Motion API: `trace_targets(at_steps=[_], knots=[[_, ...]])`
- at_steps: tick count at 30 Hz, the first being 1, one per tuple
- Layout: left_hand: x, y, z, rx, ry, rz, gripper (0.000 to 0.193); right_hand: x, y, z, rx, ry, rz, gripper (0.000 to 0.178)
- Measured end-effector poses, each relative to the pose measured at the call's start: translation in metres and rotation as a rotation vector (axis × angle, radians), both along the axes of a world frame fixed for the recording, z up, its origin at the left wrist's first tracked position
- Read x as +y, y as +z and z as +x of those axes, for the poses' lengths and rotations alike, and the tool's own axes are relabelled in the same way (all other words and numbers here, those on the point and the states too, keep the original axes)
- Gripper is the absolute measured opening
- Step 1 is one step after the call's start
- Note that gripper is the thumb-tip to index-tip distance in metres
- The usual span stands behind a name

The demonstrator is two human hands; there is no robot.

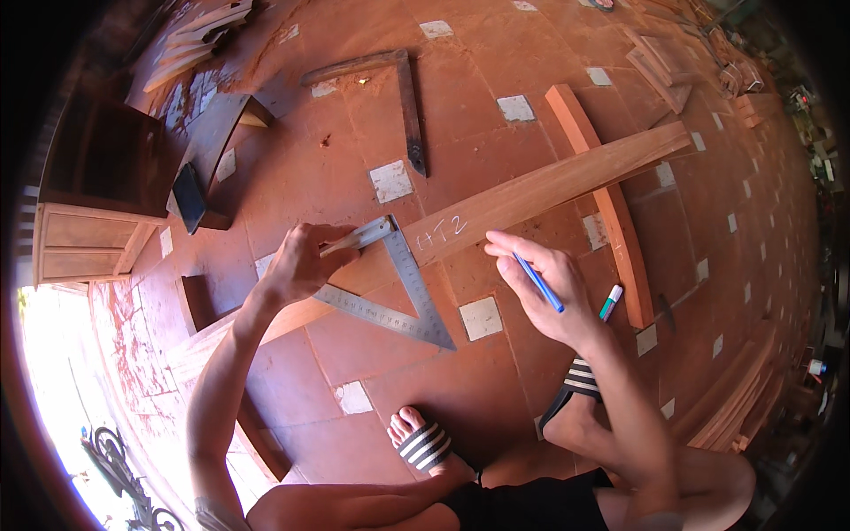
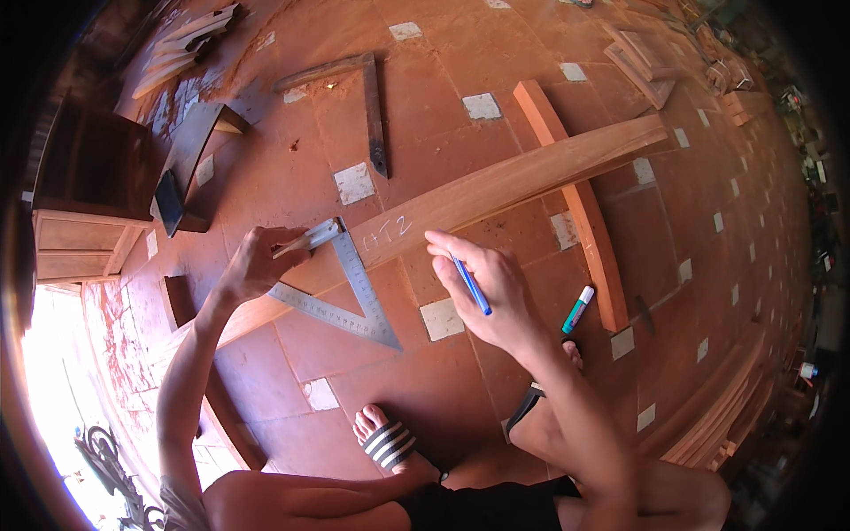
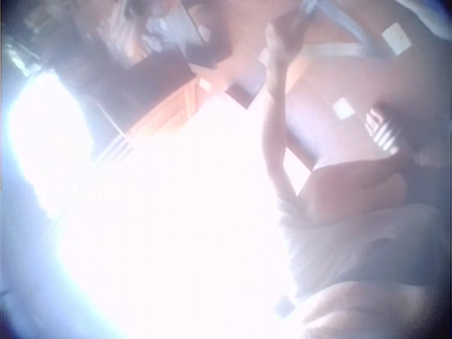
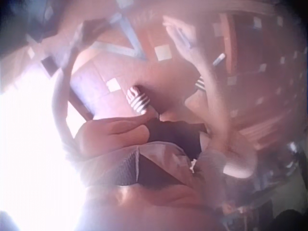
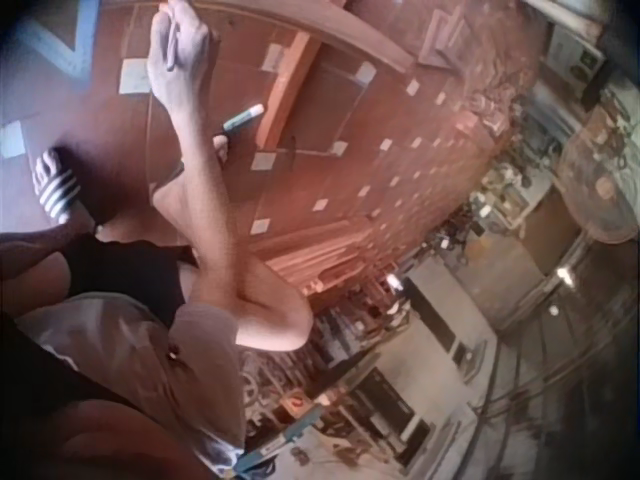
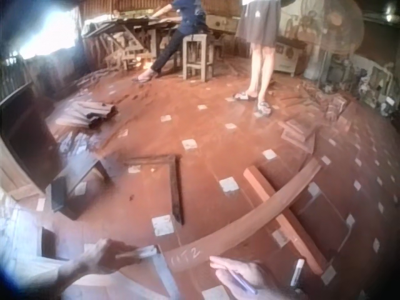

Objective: The person sits on the floor and uses a try square and pen to measure and mark lines on wooden planks. They repeatedly position the square, draw lines, and adjust the wood to mark multiple sections.

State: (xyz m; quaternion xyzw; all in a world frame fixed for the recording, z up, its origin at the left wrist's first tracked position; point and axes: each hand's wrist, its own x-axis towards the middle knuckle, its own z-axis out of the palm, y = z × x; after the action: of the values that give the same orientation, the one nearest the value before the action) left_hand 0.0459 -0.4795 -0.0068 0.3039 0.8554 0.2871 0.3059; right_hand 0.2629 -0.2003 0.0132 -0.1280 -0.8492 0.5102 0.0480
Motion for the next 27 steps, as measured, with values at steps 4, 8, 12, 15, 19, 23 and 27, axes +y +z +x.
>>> trace_targets(at_steps=[4, 8, 12, 15, 19, 23, 27], knots=[[0.000, -0.002, -0.001, 0.008, -0.013, 0.038, 0.038, -0.028, -0.011, -0.014, 0.134, -0.096, -0.151, 0.033], [-0.003, -0.007, -0.003, 0.015, -0.023, 0.027, 0.037, -0.046, -0.016, -0.029, 0.167, -0.100, -0.155, 0.022], [-0.004, -0.014, -0.004, 0.045, -0.034, 0.069, 0.036, -0.058, -0.024, -0.041, 0.190, -0.090, -0.123, 0.019], [-0.004, -0.017, -0.004, 0.076, -0.044, 0.138, 0.036, -0.060, -0.028, -0.044, 0.193, -0.079, -0.105, 0.018], [-0.006, -0.016, -0.004, 0.050, -0.021, 0.073, 0.036, -0.063, -0.028, -0.048, 0.177, -0.082, -0.078, 0.016], [-0.006, -0.017, -0.003, 0.071, -0.030, 0.111, 0.036, -0.068, -0.024, -0.046, 0.274, -0.042, 0.126, 0.012], [-0.005, -0.014, -0.004, 0.044, -0.024, 0.060, 0.037, -0.070, -0.019, -0.028, 0.096, 0.019, 0.169, 0.012]])
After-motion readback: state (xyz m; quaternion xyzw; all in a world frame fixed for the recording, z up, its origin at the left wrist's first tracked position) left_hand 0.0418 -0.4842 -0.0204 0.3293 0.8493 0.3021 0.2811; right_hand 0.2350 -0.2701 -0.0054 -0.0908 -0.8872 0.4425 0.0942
